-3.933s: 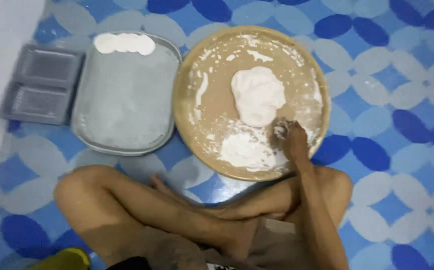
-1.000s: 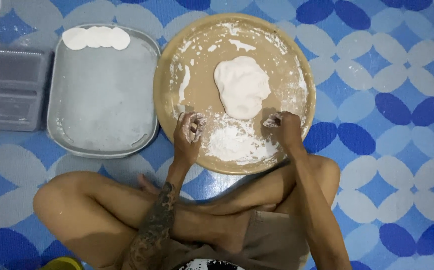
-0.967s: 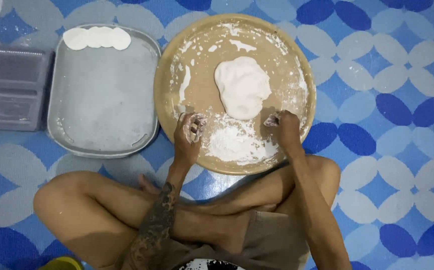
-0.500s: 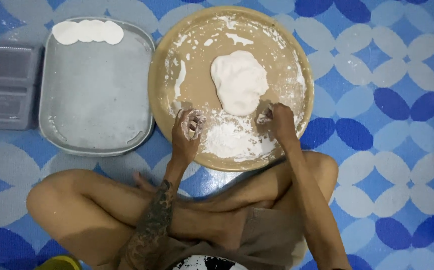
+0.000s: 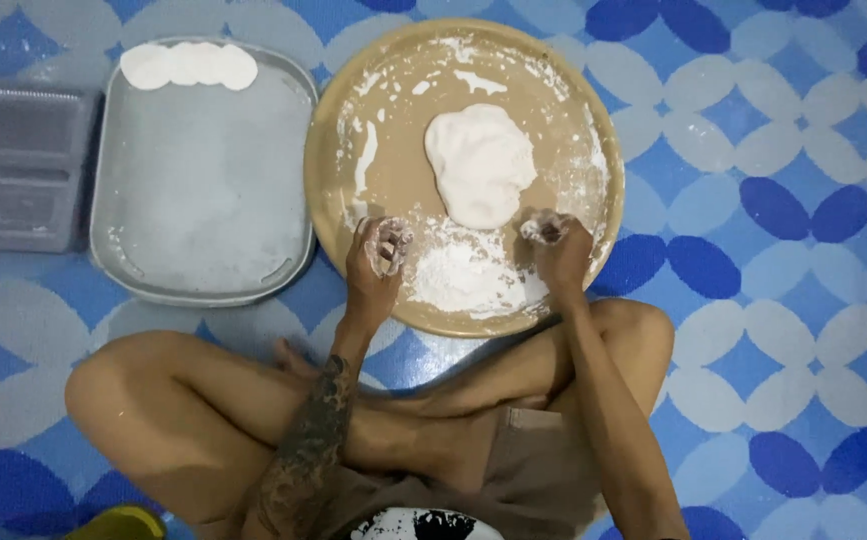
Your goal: A person sitting on the floor portions out small, uniform pieces of white dough from a larger mass on a wooden tray and arranges them on a metal tray.
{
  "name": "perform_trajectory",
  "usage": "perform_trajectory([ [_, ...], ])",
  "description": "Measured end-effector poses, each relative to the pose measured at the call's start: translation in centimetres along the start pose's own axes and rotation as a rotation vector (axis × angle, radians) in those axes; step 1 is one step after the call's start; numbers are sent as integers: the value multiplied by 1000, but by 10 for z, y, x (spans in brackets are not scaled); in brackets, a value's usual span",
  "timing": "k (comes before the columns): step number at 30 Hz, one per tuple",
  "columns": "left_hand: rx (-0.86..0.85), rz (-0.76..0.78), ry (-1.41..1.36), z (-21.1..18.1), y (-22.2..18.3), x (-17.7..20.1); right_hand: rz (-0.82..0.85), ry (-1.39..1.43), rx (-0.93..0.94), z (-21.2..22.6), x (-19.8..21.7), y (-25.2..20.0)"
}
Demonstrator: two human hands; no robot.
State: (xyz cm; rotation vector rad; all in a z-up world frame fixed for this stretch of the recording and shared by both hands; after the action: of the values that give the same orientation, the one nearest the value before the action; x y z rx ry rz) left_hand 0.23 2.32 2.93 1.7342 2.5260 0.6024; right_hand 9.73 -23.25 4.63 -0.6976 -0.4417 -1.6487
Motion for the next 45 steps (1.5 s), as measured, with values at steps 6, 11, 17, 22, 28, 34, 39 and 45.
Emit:
perform_trajectory([
  [6,38,2,15,-1,-1,0,65,-437,386,-8,-5,-15],
  [11,55,-14,-2,1,2,0,88,-651,527,-33,-4,-2],
  [17,23,15,0,-2,4,-2,181,-695,436,-12,0,17],
  [22,29,2,2,-4,4,5,303,-24,26,-51,-2,38],
  [28,24,-14,17,1,2,1,361,-44,5,-13,11,21],
  [34,-2,-25,23,7,-1,-2,219,-386,157,-45,-16,34],
  [39,17,-2,18,2,0,-2,172,-784,460,-27,-27,12],
  [45,9,-2,45,12,-5,-4,260,-808,435,-30,-21,30],
])
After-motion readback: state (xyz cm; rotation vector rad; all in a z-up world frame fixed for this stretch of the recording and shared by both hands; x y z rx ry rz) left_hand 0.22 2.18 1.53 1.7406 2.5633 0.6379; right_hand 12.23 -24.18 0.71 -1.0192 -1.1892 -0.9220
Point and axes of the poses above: each hand's wrist, its own y-axis towards the middle knuckle, its own x-axis out of the back of the hand, z = x × y, the point moved 2 cm from there along y, towards the middle knuckle, and after that the axes turned 9 degrees about -x, right-handed, at the moved point
